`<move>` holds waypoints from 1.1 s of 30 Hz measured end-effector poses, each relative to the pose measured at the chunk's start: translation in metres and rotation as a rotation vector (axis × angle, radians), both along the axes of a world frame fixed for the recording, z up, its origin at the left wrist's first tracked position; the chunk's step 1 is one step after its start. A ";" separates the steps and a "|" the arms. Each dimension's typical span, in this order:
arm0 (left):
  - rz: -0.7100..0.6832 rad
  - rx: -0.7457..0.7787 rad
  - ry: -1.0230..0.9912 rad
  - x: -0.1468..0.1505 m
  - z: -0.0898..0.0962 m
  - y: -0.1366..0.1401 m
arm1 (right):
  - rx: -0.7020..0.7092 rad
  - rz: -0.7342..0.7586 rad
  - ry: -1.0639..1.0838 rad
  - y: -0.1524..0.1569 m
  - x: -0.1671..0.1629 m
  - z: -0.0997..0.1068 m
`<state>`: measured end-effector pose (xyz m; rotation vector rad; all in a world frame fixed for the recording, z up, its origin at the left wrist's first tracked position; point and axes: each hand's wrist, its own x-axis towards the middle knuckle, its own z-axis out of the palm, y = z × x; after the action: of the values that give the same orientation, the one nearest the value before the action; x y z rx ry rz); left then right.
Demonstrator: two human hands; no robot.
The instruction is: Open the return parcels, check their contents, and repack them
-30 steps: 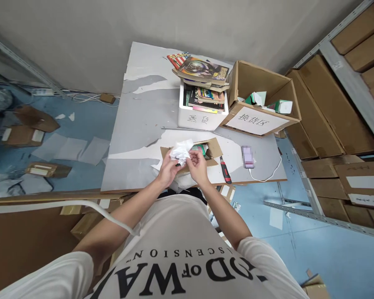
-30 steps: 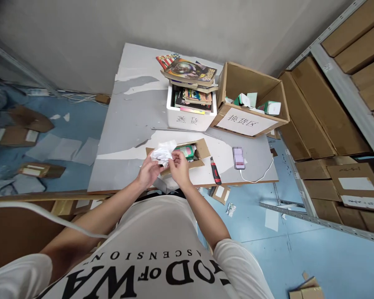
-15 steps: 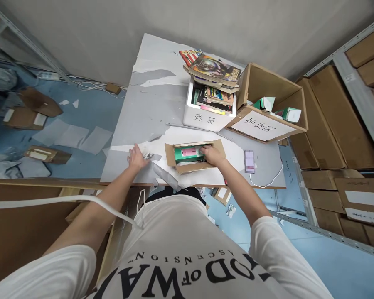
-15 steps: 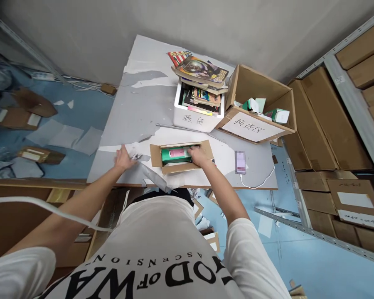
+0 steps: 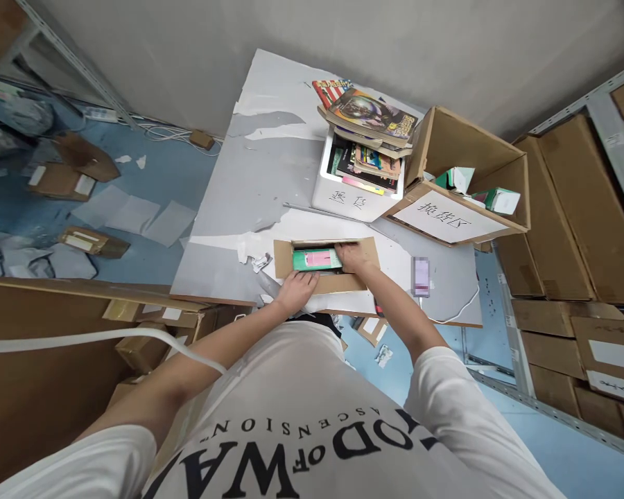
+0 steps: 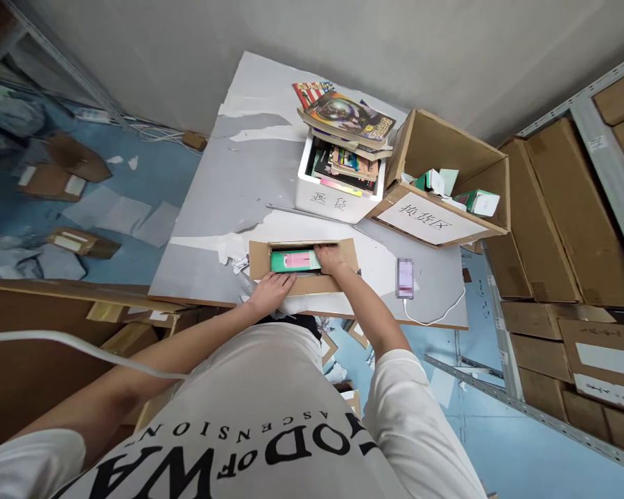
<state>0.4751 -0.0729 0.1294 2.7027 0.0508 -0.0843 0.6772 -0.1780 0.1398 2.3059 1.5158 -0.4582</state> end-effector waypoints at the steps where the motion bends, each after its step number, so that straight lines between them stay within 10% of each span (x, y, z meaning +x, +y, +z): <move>1: -0.005 0.028 0.001 -0.001 -0.002 0.002 | 0.006 0.016 0.027 -0.003 0.004 0.006; 8: -0.048 0.128 -0.021 -0.003 -0.008 0.011 | 0.333 -0.027 0.201 -0.022 0.014 0.050; 17: -0.026 0.053 -0.051 0.017 -0.009 0.034 | 0.157 0.009 0.040 0.012 0.001 0.079; 25: 0.048 0.081 -0.057 0.054 -0.016 0.068 | 0.460 -0.105 0.038 -0.020 0.024 0.125; 33: 0.142 -0.133 -0.157 0.077 0.012 0.101 | 0.984 -0.390 0.179 -0.084 -0.016 0.086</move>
<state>0.5522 0.0279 0.1419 2.5549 0.1831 0.1610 0.6610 -0.2619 0.2258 3.4231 1.5771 0.0415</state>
